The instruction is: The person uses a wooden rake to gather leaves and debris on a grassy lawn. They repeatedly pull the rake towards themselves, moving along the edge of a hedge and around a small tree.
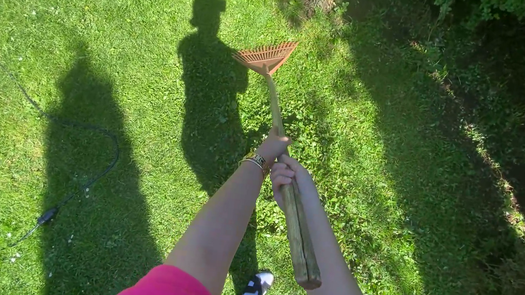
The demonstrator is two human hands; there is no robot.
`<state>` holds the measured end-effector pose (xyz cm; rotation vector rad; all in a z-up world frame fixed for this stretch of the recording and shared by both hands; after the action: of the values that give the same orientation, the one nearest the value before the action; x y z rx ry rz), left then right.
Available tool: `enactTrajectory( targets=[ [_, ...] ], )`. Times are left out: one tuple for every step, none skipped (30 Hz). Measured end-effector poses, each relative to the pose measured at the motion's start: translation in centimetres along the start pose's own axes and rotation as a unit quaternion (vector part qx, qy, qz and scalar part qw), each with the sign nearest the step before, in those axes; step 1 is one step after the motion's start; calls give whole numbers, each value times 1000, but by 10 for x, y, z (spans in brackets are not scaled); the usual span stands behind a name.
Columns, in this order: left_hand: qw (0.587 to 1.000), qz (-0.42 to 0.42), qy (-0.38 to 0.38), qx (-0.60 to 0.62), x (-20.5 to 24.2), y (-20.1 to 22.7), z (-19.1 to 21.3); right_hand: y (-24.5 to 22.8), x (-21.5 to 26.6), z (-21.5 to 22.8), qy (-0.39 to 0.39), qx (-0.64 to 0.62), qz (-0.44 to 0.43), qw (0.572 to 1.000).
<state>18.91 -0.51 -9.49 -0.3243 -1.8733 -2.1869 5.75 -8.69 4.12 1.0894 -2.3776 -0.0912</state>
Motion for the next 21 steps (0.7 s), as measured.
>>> enactTrajectory(
  targets=[
    [999, 24, -5, -42, -15, -36, -8, 13, 16, -3, 4, -22, -2, 1000],
    [995, 48, -11, -85, -29, -72, -16, 26, 32, -6, 7, -45, -4, 999],
    [995, 47, -9, -86, -13, -65, -17, 36, 46, -6, 6, -44, -6, 999],
    [992, 72, -4, -99, 5, -61, -18, 47, 62, -1, 31, -49, -12, 998],
    [989, 104, 2, -109, 32, -64, -22, 61, 82, 8, 62, -54, -20, 996],
    [988, 109, 6, -106, 53, -68, -25, 75, 101, 13, 67, -53, -25, 996],
    [991, 130, 8, -27, 68, -70, -32, 84, 121, 16, 72, -61, -22, 995],
    [987, 151, 9, 52, 84, -71, -40, 93, 141, 19, 76, -69, -19, 995],
    [987, 151, 11, 56, 101, -67, -48, 99, 161, 25, 80, -65, -21, 994],
    [984, 177, 6, 19, 118, -66, -55, 106, 181, 32, 93, -66, -27, 993],
    [979, 201, 2, -20, 134, -65, -58, 114, 198, 38, 104, -67, -34, 992],
    [980, 200, 5, -17, 158, -57, -65, 122, 218, 39, 105, -63, -37, 992],
    [981, 194, 7, 3, 186, -52, -73, 130, 241, 44, 114, -55, -29, 992],
    [982, 188, 9, 22, 213, -46, -82, 138, 263, 49, 123, -48, -22, 991],
    [982, 187, 8, 23, 219, -53, -92, 145, 285, 53, 123, -46, -21, 991],
    [979, 202, -1, -19, 224, -61, -102, 153, 305, 57, 132, -56, -23, 989],
    [974, 218, -8, -62, 232, -71, -106, 164, 325, 62, 141, -66, -29, 987],
    [974, 219, -6, -62, 240, -78, -116, 180, 348, 57, 141, -66, -31, 987],
    [961, 255, -22, -105, 243, -83, -124, 189, 367, 53, 180, -55, 0, 982],
    [944, 291, -39, -148, 244, -88, -130, 198, 387, 49, 219, -46, 30, 974],
    [945, 290, -37, -147, 252, -93, -133, 205, 405, 46, 217, -44, 29, 975]
  ],
)
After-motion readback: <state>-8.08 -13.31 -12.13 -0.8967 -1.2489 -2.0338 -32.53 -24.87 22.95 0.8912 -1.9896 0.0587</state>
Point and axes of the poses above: each hand's wrist, its own x-axis away from the middle knuckle, its own z-axis out of the back of the hand, y = z × x, the point moved 5 cm from there along -x, towards the middle knuckle, and after that the axes turned 2 degrees about y, right-handed, at the moved point
